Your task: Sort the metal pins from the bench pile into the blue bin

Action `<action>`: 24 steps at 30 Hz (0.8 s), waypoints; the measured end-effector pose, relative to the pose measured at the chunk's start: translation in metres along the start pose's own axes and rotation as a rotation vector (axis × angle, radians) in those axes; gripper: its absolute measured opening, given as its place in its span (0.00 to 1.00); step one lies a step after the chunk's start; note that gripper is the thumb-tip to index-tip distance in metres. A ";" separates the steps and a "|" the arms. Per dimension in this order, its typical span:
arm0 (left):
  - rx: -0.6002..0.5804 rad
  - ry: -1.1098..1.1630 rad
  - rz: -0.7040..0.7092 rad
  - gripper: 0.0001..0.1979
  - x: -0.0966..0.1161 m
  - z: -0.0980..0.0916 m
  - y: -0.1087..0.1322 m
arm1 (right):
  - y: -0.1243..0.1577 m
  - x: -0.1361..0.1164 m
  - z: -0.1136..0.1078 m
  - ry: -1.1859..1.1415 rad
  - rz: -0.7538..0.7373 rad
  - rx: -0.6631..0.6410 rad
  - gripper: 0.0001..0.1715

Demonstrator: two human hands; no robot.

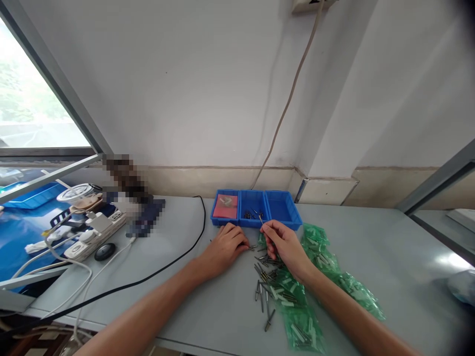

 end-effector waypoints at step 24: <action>0.058 -0.046 -0.041 0.11 0.004 -0.012 -0.002 | 0.004 -0.013 0.007 0.422 -0.255 -0.029 0.12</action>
Point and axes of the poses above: each hand's wrist, its own y-axis away from the middle knuckle, its own z-axis out of the palm, x = y × z, the point moved 9 cm from there along -y, towards the middle knuckle, and after that the axes turned 12 degrees about y, right-handed, at the moved point
